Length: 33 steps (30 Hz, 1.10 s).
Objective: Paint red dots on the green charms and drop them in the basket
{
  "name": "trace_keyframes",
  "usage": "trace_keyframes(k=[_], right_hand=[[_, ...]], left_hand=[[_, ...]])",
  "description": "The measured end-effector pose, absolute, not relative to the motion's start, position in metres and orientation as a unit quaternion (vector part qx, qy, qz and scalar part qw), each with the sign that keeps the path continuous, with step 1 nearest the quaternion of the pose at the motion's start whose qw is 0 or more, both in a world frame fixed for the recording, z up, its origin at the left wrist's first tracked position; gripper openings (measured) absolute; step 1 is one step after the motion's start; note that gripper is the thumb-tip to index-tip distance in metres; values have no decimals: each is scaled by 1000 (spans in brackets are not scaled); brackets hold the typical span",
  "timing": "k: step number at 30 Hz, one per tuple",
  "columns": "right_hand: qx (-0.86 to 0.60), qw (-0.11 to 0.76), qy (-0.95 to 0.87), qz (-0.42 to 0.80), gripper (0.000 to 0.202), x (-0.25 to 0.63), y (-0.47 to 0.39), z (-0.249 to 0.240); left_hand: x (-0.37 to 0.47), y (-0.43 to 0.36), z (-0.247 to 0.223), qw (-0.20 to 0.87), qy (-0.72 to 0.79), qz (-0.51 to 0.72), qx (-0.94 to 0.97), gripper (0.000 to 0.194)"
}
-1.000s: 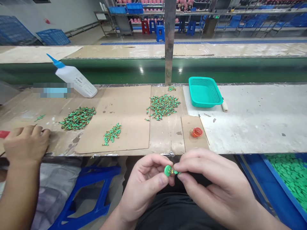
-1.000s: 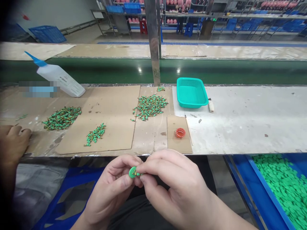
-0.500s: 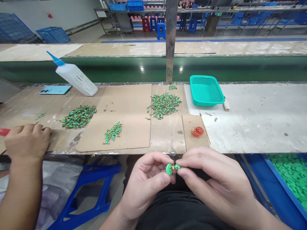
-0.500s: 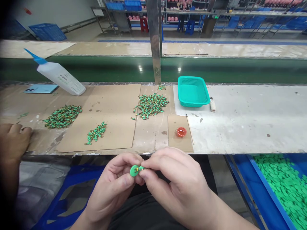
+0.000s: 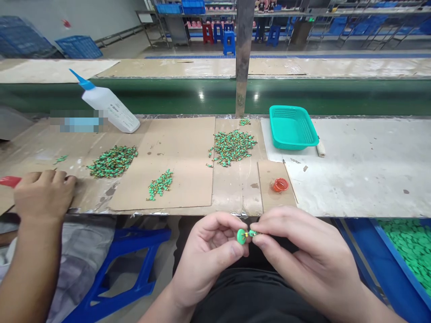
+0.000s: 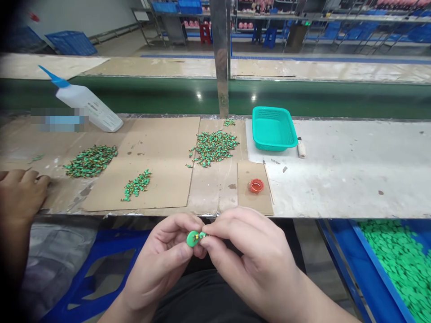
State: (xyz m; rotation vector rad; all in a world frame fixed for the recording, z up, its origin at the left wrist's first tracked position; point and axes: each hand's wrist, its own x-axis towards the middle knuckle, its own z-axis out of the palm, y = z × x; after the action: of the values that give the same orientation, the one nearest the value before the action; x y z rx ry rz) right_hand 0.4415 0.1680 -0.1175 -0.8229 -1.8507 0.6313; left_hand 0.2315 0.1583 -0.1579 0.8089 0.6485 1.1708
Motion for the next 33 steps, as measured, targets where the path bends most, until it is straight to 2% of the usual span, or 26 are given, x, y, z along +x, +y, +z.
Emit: trace_keyframes(k=[7, 17, 26, 33], right_hand=[[-343, 476, -774, 237, 10, 444, 167, -121], [-325, 468, -800, 187, 16, 446, 162, -117], [-320, 476, -797, 188, 16, 443, 160, -118], [-325, 473, -791, 214, 15, 443, 163, -121]], left_hand=[[231, 158, -159, 690, 301, 537, 380, 16], [235, 158, -155, 598, 315, 588, 445, 19], [230, 156, -154, 516, 337, 596, 515, 24], [229, 157, -157, 497, 338, 601, 528, 29]])
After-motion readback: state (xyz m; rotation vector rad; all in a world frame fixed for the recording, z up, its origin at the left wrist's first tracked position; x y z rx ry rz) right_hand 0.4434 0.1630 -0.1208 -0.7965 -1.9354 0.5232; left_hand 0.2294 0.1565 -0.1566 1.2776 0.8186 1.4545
